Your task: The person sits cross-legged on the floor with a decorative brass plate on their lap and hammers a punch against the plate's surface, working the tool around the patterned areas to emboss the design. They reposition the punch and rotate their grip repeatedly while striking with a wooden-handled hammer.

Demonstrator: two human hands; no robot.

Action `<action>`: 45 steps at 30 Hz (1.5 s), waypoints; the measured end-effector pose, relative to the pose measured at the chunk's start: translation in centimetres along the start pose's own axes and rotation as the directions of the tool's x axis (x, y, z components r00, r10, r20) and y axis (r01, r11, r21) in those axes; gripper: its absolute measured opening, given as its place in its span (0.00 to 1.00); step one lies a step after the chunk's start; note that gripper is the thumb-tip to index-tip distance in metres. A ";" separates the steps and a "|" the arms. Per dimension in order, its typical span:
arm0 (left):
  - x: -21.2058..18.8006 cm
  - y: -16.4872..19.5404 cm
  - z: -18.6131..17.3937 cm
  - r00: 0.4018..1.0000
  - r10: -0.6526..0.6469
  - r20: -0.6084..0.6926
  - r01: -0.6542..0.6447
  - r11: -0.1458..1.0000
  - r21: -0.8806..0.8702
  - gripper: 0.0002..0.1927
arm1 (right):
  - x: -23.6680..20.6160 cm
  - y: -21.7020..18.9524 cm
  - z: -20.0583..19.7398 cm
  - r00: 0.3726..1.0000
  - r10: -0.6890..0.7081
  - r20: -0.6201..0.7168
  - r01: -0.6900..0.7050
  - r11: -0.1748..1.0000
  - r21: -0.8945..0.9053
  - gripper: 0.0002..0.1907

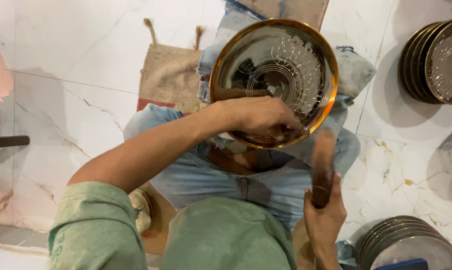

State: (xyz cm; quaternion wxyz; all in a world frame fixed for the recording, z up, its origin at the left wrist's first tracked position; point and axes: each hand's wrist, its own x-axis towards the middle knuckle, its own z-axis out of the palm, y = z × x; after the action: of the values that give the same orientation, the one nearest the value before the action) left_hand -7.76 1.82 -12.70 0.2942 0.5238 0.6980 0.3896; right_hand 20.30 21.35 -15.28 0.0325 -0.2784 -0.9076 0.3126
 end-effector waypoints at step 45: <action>-4.1 3.1 8.8 0.133 -0.459 -0.878 0.434 0.824 -0.365 0.12 | 13.3 -27.0 -12.0 0.541 -0.442 0.715 0.788 -0.032 -0.615 0.50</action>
State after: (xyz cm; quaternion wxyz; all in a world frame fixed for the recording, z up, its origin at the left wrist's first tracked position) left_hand 2.11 0.40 -14.68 -0.0678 -0.0450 0.8494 0.5215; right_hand -1.24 17.40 8.67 -0.1320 0.2529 -0.9211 -0.2651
